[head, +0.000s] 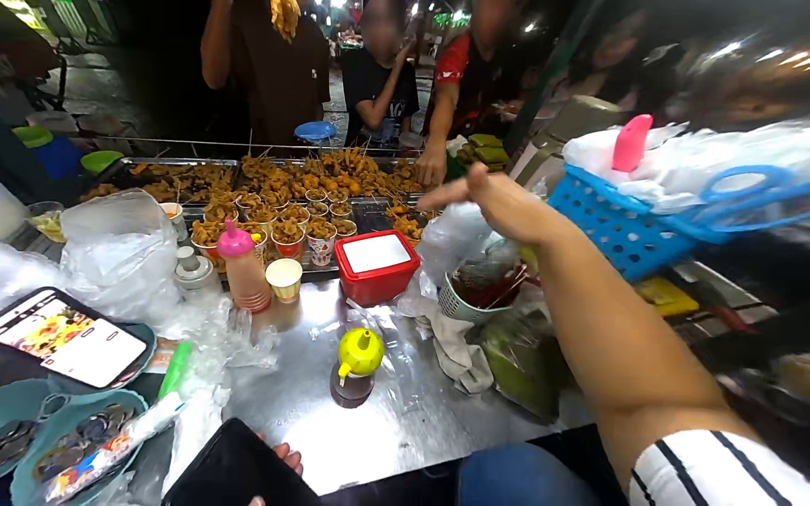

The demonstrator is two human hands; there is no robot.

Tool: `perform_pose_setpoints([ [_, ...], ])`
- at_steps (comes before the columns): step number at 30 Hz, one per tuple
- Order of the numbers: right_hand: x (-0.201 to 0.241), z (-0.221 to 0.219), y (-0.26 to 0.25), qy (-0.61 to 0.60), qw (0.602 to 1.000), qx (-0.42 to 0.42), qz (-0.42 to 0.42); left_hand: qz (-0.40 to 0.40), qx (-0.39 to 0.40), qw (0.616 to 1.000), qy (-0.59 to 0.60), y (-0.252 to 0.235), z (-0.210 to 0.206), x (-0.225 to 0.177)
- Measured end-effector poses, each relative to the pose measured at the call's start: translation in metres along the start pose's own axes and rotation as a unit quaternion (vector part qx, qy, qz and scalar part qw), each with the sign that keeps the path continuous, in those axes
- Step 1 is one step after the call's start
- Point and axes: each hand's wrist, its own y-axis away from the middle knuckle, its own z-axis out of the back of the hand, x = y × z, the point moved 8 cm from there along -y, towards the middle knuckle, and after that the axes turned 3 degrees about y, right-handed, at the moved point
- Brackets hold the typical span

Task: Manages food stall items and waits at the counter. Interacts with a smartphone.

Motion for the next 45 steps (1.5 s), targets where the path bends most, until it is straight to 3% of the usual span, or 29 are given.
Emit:
perform_pose_setpoints([
  [1,0.014,-0.014,0.03,-0.087,0.995,0.025,0.033,0.006,0.007,1.0,0.014,-0.002,-0.004,0.001],
  [3,0.031,-0.061,0.084,-0.197,0.966,0.154,0.063,0.022,0.006,0.998,0.05,-0.005,-0.014,0.002],
  [5,0.035,-0.115,0.12,-0.155,0.946,0.282,0.041,0.034,-0.002,0.997,0.076,-0.007,-0.025,0.0],
  [6,0.03,-0.143,0.13,-0.129,0.937,0.325,-0.013,0.038,-0.002,0.996,0.085,-0.006,-0.03,0.0],
  [8,0.016,-0.191,0.136,-0.12,0.934,0.316,-0.112,0.042,0.004,0.994,0.102,-0.005,-0.039,-0.001],
  [13,0.017,-0.254,0.122,-0.24,0.943,0.134,-0.187,0.046,0.015,0.993,0.105,0.006,-0.05,0.003],
  [17,0.021,-0.257,0.108,-0.164,0.951,0.102,-0.243,0.056,0.019,0.993,0.105,0.012,-0.058,0.007],
  [22,0.021,-0.246,0.106,-0.083,0.951,0.132,-0.267,0.084,0.035,0.991,0.103,0.014,-0.07,0.012],
  [28,-0.008,-0.217,0.117,-0.068,0.934,0.092,-0.339,0.099,0.028,0.985,0.138,0.003,-0.073,0.018],
  [32,-0.018,-0.189,0.131,-0.008,0.905,0.188,-0.381,0.109,-0.009,0.983,0.148,-0.001,-0.073,0.025],
  [34,-0.006,-0.184,0.142,-0.031,0.915,0.219,-0.338,0.114,-0.008,0.982,0.153,-0.005,-0.071,0.031],
  [36,0.022,-0.19,0.152,-0.139,0.936,0.199,-0.256,0.123,-0.011,0.979,0.159,-0.009,-0.071,0.038],
  [39,0.068,-0.209,0.167,-0.297,0.918,0.196,-0.174,0.122,-0.028,0.983,0.134,-0.012,-0.078,0.044],
  [45,0.09,-0.222,0.171,-0.358,0.92,0.133,-0.088,0.068,-0.04,0.995,0.066,-0.016,-0.087,0.039],
])
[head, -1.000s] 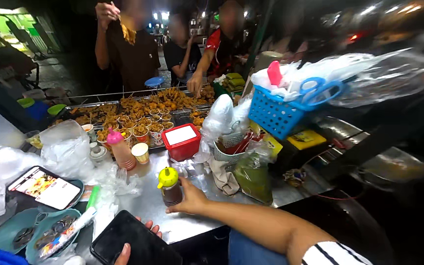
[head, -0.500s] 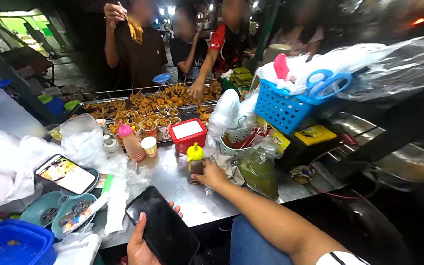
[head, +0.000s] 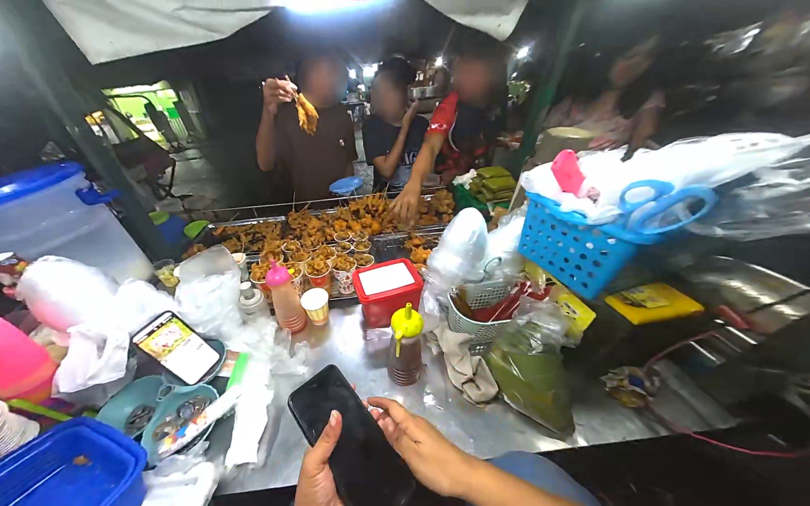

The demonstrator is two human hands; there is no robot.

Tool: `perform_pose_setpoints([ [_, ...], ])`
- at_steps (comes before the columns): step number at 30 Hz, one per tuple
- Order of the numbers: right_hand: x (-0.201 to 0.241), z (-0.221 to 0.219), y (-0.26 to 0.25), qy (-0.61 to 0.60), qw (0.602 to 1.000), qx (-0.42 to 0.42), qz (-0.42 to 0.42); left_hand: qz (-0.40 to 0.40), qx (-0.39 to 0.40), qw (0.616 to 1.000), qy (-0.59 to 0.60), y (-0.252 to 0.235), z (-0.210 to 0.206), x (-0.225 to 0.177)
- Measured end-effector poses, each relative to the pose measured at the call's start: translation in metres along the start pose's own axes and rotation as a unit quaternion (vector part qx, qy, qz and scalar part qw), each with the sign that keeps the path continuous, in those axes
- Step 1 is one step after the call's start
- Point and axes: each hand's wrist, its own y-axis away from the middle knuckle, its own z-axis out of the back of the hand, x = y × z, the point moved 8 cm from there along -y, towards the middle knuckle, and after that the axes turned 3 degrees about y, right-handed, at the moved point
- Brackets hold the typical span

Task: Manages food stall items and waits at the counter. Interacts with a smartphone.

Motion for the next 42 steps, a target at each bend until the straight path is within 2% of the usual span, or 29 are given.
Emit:
perform_pose_setpoints([
  [5,-0.001,-0.007,0.002,-0.064,0.997,-0.022,0.032,-0.004,-0.012,1.0,0.017,-0.001,-0.003,-0.005],
  [11,0.004,-0.014,0.005,-0.072,0.995,-0.029,0.054,-0.003,0.005,1.0,0.017,-0.007,-0.006,-0.01],
  [17,0.008,-0.013,0.008,-0.136,0.988,-0.043,0.06,-0.076,0.011,0.997,0.006,-0.014,-0.017,-0.023],
  [20,0.006,-0.01,0.008,-0.151,0.986,-0.048,0.054,-0.098,-0.024,0.995,-0.017,-0.016,-0.011,-0.024],
  [26,0.002,-0.007,0.008,-0.175,0.982,-0.054,0.05,-0.102,-0.081,0.991,-0.026,-0.013,-0.006,-0.021],
  [42,0.008,-0.007,0.008,-0.187,0.978,-0.061,0.073,-0.08,-0.077,0.993,-0.025,-0.015,-0.008,-0.02],
])
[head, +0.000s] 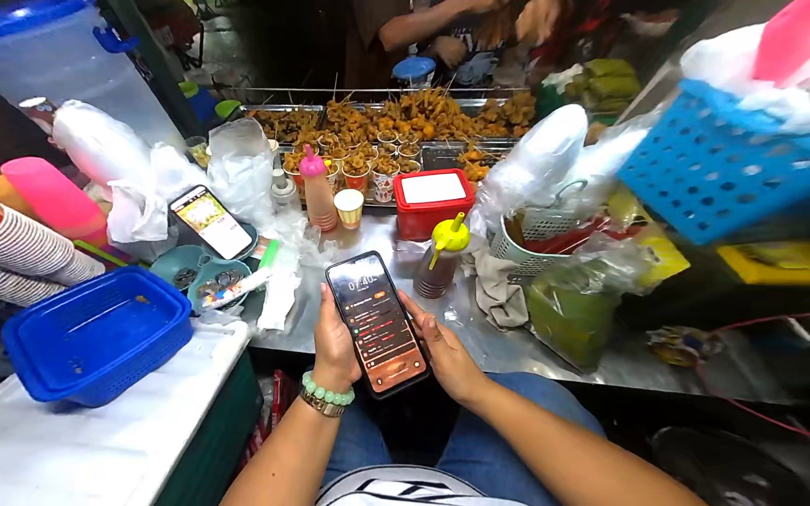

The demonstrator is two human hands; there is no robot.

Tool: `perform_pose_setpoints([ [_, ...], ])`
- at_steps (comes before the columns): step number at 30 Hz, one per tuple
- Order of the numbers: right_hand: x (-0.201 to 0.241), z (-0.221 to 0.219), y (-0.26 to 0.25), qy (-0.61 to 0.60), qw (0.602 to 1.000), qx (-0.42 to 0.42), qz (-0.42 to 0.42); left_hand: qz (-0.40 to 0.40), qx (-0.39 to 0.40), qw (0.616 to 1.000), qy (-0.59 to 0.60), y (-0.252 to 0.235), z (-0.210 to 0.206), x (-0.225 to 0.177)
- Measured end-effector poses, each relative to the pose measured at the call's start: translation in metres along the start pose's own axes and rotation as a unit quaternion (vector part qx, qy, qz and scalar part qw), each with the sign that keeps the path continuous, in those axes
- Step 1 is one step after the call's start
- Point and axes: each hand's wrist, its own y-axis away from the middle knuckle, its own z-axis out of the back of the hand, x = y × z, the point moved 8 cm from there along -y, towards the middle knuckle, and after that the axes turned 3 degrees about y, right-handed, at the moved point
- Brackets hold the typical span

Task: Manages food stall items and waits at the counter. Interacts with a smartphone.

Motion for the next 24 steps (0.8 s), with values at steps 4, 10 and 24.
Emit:
perform_pose_setpoints([
  [4,0.002,-0.002,0.004,0.029,0.999,-0.001,0.024,-0.004,0.021,1.0,-0.009,0.002,-0.002,-0.002],
  [10,0.007,-0.002,0.003,0.064,0.997,0.001,0.038,-0.046,-0.004,0.997,-0.063,0.0,-0.002,-0.013],
  [24,-0.011,-0.012,0.008,-0.243,0.961,0.098,-0.09,-0.168,-0.013,0.959,-0.227,0.006,-0.005,-0.028],
])
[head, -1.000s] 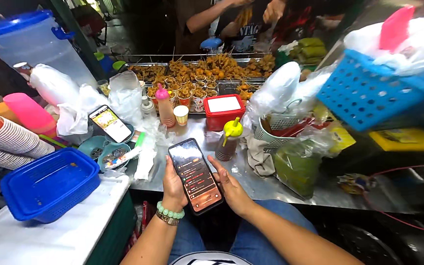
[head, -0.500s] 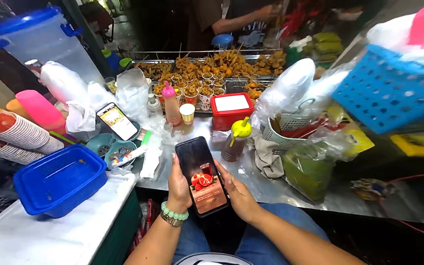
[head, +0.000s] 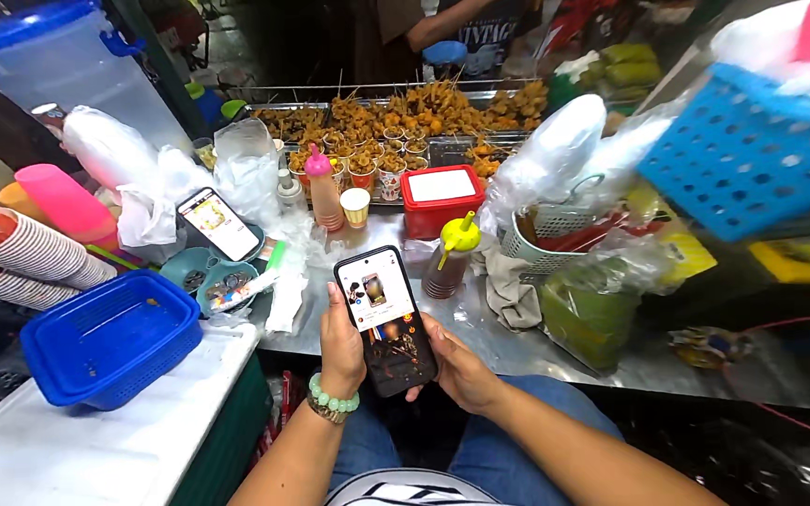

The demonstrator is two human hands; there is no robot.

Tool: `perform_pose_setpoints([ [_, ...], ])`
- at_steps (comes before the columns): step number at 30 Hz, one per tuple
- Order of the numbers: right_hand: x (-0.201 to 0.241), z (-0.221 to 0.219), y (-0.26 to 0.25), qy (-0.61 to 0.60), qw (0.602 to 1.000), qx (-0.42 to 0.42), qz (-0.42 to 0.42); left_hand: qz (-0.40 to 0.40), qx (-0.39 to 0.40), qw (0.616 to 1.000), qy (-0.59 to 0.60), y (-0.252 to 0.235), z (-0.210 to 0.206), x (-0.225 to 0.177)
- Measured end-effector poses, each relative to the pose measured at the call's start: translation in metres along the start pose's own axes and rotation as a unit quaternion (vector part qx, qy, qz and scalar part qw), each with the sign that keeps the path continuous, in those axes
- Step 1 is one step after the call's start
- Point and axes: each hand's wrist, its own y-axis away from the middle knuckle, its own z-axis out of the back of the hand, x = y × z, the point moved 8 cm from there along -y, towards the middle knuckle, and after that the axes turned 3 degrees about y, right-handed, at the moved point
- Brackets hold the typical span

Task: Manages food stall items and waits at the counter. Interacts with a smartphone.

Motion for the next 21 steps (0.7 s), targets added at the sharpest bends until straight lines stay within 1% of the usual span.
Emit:
perform_pose_setpoints([
  [2,0.001,0.003,-0.001,-0.008,1.0,-0.014,-0.005,-0.019,0.008,1.0,-0.002,-0.002,-0.001,-0.007],
  [4,0.001,0.005,-0.001,0.001,0.999,-0.031,-0.016,-0.043,0.047,0.998,-0.002,-0.004,-0.003,-0.014],
  [8,0.003,0.005,-0.003,-0.004,0.999,-0.04,-0.035,-0.072,0.113,0.99,-0.052,-0.007,-0.007,-0.025],
  [10,0.006,0.003,-0.002,0.004,0.999,-0.026,-0.042,-0.066,0.118,0.988,-0.07,-0.006,-0.006,-0.028],
  [14,0.007,-0.001,0.0,0.028,0.999,0.021,-0.036,-0.029,0.122,0.988,-0.092,-0.006,-0.003,-0.032],
  [16,0.007,-0.003,0.001,0.042,0.998,0.028,-0.036,-0.022,0.124,0.987,-0.099,-0.005,-0.002,-0.034],
  [21,0.006,-0.001,-0.001,0.092,0.994,-0.018,-0.053,-0.027,0.119,0.986,-0.113,-0.005,0.001,-0.035],
])
